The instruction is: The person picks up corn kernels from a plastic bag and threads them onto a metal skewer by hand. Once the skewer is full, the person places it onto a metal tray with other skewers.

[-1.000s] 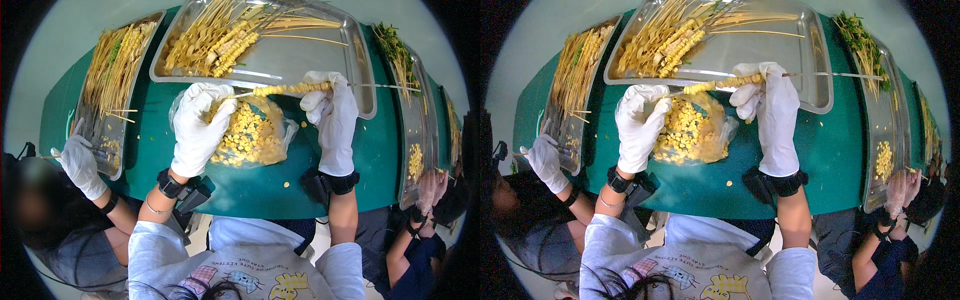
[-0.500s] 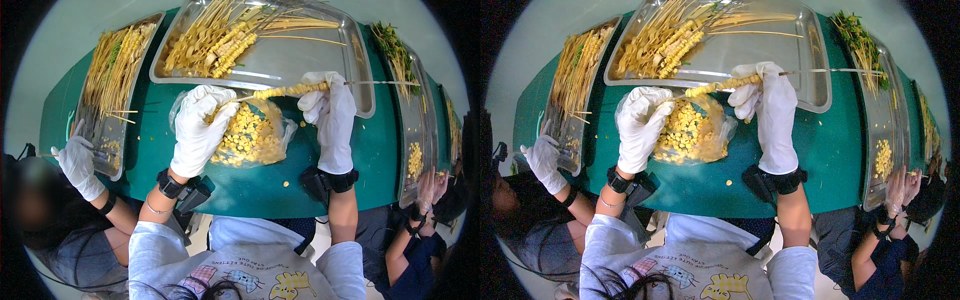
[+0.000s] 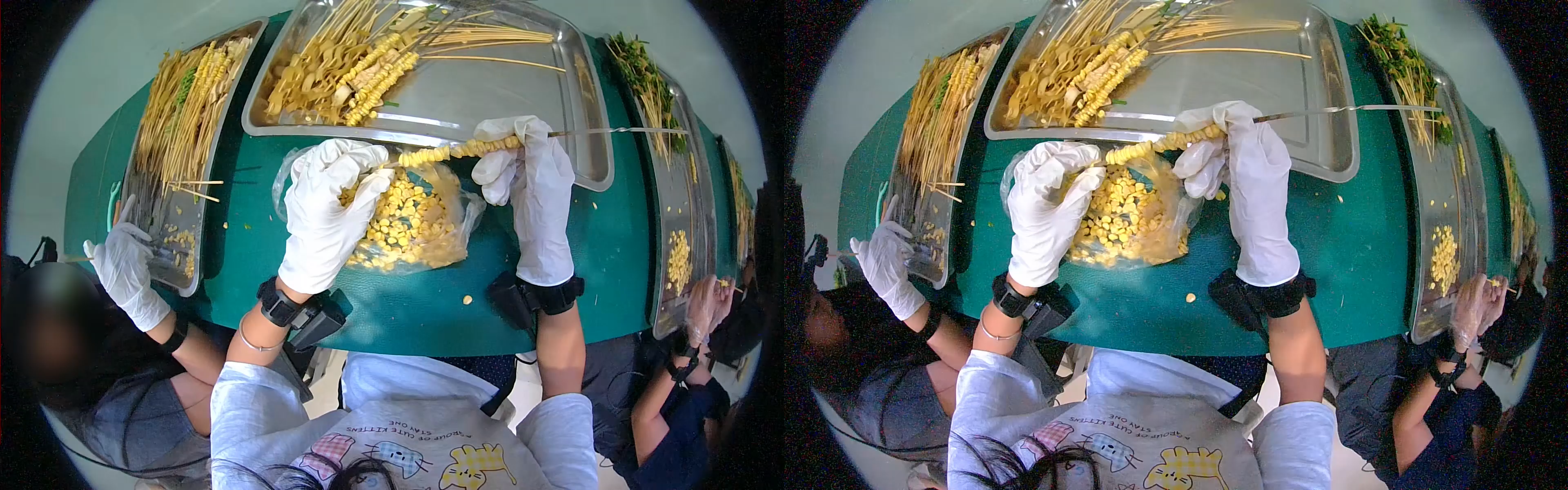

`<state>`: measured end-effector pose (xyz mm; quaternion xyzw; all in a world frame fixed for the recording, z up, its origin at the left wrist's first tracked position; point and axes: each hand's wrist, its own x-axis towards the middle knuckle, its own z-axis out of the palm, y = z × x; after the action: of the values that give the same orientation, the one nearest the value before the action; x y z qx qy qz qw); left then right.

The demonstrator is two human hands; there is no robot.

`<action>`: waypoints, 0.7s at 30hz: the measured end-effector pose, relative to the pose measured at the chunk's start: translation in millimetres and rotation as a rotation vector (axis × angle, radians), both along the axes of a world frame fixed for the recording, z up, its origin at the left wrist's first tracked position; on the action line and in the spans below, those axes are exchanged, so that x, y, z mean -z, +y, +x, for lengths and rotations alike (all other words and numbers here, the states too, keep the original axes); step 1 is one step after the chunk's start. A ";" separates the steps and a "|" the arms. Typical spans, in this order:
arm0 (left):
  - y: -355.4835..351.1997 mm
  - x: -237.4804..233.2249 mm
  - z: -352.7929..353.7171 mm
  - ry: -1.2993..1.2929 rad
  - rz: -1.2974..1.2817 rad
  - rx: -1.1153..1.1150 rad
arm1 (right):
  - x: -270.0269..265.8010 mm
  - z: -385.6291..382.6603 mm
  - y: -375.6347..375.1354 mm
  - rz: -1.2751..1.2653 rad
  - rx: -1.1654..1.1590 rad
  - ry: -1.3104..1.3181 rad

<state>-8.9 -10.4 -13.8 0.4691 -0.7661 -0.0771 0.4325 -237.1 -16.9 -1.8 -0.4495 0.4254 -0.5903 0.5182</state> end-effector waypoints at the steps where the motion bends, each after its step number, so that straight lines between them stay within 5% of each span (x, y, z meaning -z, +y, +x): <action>1: -0.2 0.4 0.0 0.005 0.003 -0.001 | 0.1 0.7 0.1 0.001 0.002 -0.013; 21: 0.8 -5.0 -2.8 -0.024 -0.005 -0.023 | 3.8 -5.8 -1.7 -0.007 0.087 0.003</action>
<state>-11.7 -9.6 -8.9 0.4777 -0.7660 -0.0648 0.4253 -242.9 -18.6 -5.6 -0.4332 0.4432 -0.6129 0.4900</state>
